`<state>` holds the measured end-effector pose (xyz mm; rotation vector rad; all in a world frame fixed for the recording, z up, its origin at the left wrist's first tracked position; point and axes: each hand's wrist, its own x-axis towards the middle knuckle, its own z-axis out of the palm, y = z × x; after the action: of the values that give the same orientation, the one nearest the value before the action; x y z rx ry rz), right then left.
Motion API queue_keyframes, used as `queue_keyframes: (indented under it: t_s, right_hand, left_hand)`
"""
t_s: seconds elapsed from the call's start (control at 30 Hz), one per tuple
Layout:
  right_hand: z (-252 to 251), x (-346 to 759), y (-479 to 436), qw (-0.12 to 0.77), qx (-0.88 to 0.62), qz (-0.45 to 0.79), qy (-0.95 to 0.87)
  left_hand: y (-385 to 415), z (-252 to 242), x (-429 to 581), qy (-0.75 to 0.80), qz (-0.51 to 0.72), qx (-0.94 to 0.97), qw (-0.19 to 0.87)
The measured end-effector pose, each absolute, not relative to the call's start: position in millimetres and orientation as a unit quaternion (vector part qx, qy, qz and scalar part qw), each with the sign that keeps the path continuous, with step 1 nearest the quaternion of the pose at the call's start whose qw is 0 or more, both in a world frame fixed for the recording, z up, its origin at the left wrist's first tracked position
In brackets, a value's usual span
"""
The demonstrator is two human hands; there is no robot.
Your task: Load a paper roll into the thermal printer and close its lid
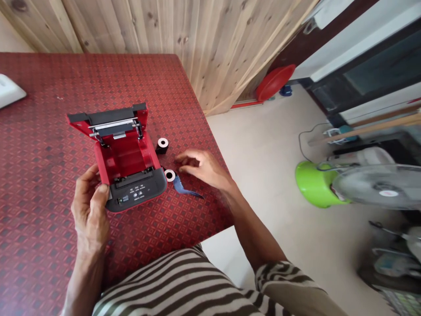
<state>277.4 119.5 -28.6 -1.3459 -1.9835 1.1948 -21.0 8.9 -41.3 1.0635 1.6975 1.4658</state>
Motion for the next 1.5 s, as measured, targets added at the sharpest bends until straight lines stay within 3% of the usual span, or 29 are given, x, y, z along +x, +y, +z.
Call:
queue_keyframes:
  t_s: [0.33,0.53,0.67,0.8,0.9,1.37,1.5]
  right_hand:
    - [-41,258,93,0.276,-0.409,0.443,-0.748]
    - [27,263,99,0.309,-0.374,0.366,-0.794]
    - [63,218,112,0.227,-0.301,0.251,-0.891]
    - [64,162,124,0.06,-0.306,0.144,-0.939]
    - [62,142,126,-0.001,-0.312,0.115,-0.943]
    - [46,128,143,-0.069,-0.336,0.127,-0.931]
    - [53,135,139,-0.046,-0.331,0.157,-0.929]
  left_hand:
    - [8,-42,-22,0.638,0.563,0.403,0.336]
    - [7,-46,-23,0.646,0.546,0.424,0.324]
    - [7,-41,-22,0.64,0.545,0.42,0.341]
    - [8,-34,-19,0.634,0.545,0.426,0.346]
    - [8,-31,-18,0.638,0.541,0.426,0.345]
    - [6,-32,-18,0.652,0.531,0.421,0.34]
    - [8,-31,-18,0.653,0.531,0.417,0.343]
